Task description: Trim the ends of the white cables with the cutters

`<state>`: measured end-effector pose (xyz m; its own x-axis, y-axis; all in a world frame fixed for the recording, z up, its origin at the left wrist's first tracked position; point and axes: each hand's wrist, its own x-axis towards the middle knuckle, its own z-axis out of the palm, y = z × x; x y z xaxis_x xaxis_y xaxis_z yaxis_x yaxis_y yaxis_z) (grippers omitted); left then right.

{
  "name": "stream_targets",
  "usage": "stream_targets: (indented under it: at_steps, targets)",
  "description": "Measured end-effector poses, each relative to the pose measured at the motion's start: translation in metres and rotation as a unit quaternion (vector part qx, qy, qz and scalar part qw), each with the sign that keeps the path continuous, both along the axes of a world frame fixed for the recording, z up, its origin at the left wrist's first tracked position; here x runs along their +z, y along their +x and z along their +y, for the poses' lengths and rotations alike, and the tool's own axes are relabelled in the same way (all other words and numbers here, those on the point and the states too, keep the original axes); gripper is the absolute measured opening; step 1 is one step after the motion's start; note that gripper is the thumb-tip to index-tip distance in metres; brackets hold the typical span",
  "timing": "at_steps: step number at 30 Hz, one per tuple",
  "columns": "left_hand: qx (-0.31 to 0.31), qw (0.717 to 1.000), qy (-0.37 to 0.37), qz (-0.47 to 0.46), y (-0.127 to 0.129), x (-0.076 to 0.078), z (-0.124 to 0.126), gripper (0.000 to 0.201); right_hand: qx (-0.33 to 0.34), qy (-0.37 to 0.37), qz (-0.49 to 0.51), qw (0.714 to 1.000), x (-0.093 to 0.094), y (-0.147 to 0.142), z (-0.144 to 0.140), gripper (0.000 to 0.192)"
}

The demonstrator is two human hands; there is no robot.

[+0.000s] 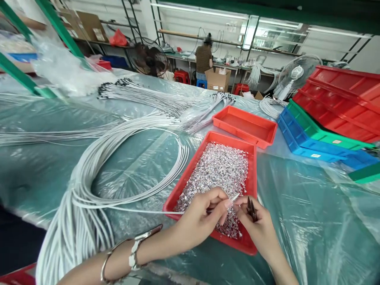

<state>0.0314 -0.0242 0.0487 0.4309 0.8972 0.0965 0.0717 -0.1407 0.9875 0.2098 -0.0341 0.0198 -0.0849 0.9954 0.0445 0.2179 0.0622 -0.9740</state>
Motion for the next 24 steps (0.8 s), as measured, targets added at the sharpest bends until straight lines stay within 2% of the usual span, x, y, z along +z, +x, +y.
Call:
stream_targets:
  at_steps: [4,7,12,18,24]
  targets:
    - [-0.024,0.998,-0.044,-0.029,0.001,-0.007,0.004,0.025,-0.017,-0.015,0.017,1.000,0.004,-0.002,-0.004,0.020]
    - [-0.024,1.000,-0.018,-0.007,0.002,-0.010,0.006,0.025,-0.008,-0.037,0.037,0.999,0.004,-0.004,-0.008,0.024]
    - [-0.031,0.999,0.008,0.030,0.004,-0.019,0.007,0.027,0.054,-0.078,0.028,0.995,0.002,-0.003,-0.012,0.022]
    - [-0.039,0.999,0.012,0.022,0.004,-0.027,0.009,0.030,0.080,-0.057,0.003,0.995,0.001,0.001,-0.011,0.023]
    - [-0.029,1.000,0.010,0.004,0.002,-0.026,0.010,0.025,0.064,-0.057,0.005,0.996,0.007,-0.002,-0.009,0.023]
